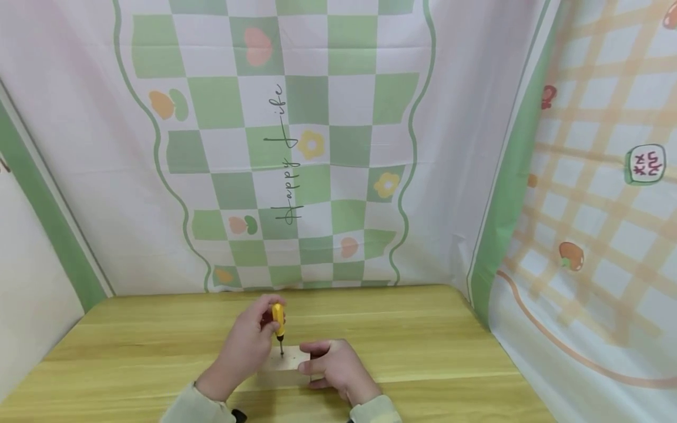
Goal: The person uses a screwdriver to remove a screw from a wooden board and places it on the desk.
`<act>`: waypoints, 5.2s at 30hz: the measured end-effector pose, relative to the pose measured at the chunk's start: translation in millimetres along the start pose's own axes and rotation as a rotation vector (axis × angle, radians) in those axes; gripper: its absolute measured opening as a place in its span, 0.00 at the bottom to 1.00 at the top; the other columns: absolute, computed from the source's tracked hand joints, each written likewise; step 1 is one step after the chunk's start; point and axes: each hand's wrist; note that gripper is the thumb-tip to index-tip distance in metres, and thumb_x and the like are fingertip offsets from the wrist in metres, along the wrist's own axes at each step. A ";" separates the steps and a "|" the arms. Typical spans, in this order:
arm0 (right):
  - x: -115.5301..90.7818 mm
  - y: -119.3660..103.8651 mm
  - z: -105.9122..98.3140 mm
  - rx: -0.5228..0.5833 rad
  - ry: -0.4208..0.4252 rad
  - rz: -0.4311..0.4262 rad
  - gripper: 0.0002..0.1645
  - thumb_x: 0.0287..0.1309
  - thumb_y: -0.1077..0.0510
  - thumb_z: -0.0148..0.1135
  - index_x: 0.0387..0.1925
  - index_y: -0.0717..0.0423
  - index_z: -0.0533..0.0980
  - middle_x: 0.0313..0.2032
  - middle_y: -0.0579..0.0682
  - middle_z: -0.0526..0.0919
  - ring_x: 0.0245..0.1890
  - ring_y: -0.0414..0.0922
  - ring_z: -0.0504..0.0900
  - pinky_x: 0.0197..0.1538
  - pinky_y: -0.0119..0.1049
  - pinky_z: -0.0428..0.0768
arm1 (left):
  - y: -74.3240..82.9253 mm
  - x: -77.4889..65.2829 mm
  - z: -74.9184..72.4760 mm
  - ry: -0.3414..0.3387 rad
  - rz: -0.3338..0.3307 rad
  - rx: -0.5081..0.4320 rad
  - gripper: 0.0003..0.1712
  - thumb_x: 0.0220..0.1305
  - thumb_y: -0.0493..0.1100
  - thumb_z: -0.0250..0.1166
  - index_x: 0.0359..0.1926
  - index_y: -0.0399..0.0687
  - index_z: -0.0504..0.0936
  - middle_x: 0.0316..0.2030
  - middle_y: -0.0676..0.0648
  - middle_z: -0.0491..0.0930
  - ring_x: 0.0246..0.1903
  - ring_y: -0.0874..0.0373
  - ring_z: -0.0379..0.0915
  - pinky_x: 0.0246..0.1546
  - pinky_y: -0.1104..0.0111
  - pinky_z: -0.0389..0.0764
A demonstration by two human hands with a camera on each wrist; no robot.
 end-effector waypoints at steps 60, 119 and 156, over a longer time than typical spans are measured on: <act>1.2 5.4 -1.5 -0.006 -0.009 -0.023 0.26 0.51 0.67 0.74 0.53 0.67 0.80 0.54 0.59 0.81 0.43 0.51 0.83 0.39 0.52 0.85 | -0.6 2.9 -14.3 -0.073 0.104 0.074 0.26 0.59 0.27 0.67 0.58 0.49 0.80 0.39 0.50 0.83 0.38 0.59 0.80 0.38 0.66 0.83; 3.0 6.8 -1.8 -0.035 0.000 -0.026 0.25 0.51 0.66 0.75 0.53 0.65 0.81 0.53 0.59 0.80 0.47 0.52 0.80 0.38 0.52 0.85 | 8.7 -14.1 27.4 0.309 0.087 0.199 0.37 0.54 0.25 0.71 0.63 0.53 0.78 0.39 0.51 0.83 0.38 0.58 0.80 0.39 0.63 0.84; 0.4 5.2 -0.4 -0.011 -0.012 -0.027 0.25 0.52 0.66 0.74 0.53 0.67 0.80 0.52 0.59 0.81 0.43 0.52 0.83 0.38 0.52 0.85 | -1.8 -11.4 9.2 0.197 0.104 0.156 0.35 0.53 0.21 0.66 0.59 0.56 0.80 0.32 0.51 0.84 0.30 0.59 0.80 0.29 0.67 0.81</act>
Point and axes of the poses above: each hand's wrist, its own x-axis towards the middle knuckle, its own z-axis out of the palm, y = z × x
